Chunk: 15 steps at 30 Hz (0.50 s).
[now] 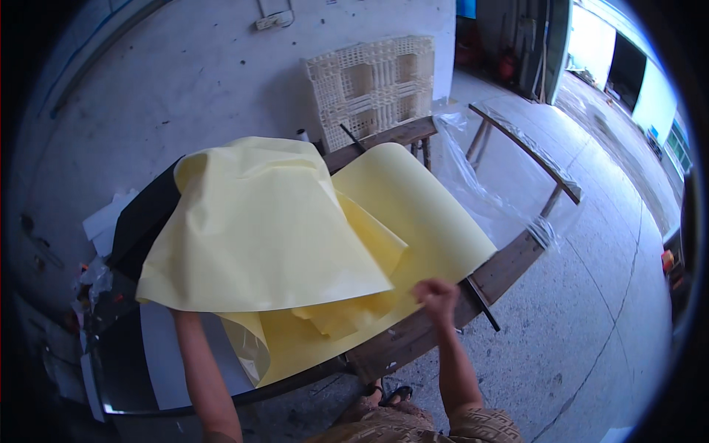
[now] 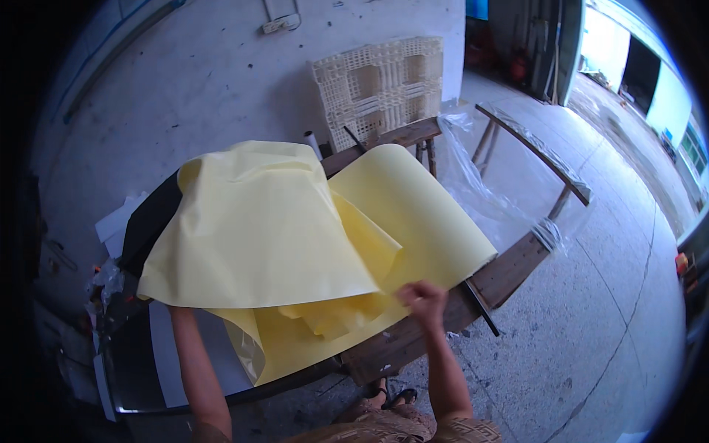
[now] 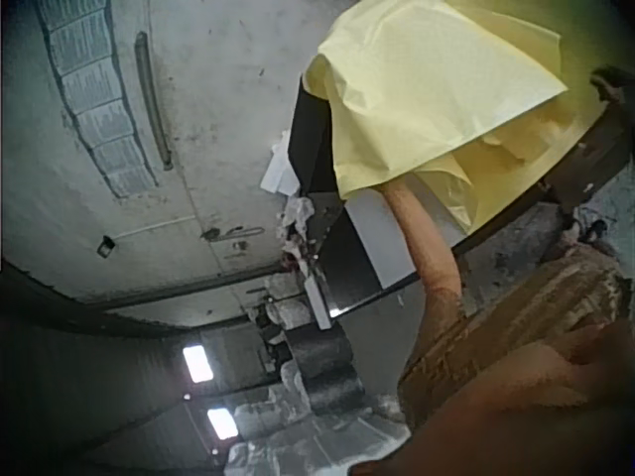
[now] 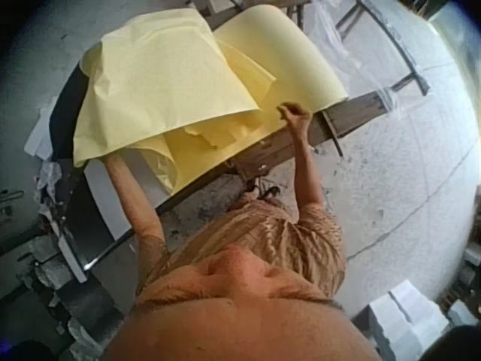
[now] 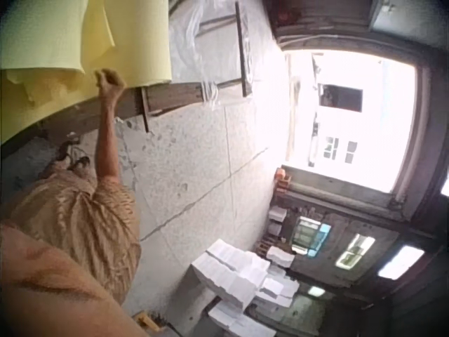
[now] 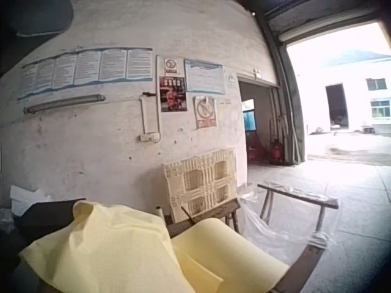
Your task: The person aligns black and white sheets on a workbench, uses a utility knife to cut the black sheets along a straight line, and stacks the cut pieces. They also handle a yellow protective sheet and various office supplies on the table.
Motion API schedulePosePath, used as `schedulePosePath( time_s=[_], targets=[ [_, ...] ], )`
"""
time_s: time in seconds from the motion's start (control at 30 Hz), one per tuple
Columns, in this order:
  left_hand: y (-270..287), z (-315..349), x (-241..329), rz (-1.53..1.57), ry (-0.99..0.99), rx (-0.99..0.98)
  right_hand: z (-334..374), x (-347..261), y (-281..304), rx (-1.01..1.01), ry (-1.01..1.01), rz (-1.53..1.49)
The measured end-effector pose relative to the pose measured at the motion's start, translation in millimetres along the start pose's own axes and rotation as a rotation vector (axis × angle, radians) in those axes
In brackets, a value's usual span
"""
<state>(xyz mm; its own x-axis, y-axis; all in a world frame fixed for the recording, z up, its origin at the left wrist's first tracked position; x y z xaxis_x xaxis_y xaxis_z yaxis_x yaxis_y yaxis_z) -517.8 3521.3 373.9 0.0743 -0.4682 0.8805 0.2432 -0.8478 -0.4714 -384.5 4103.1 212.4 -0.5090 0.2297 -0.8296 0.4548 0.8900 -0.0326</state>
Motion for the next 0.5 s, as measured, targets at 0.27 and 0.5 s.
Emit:
schedulePosePath(
  time_s=[0.27,0.5],
  targets=[
    [51,-17,-8,-0.651,-0.304,0.223,-51,162,-131,-0.311,-0.299,0.495],
    [78,32,4,-0.633,-0.273,0.368,-45,165,-226,-0.466,-0.435,0.865]
  ],
)
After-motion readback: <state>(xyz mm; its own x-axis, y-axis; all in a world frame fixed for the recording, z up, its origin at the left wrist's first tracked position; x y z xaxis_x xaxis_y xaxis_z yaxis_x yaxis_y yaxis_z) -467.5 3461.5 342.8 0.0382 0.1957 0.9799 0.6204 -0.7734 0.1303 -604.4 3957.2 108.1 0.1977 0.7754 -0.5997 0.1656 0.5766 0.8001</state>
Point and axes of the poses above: each hand's wrist, its own z-axis away from the middle knuckle, its own y-axis out of the back of the hand, x = y × z, the point moved 8 cm from there along -z, towards the middle knuckle, and after that the axes turned 15 degrees about y, right-handed, at the moved point
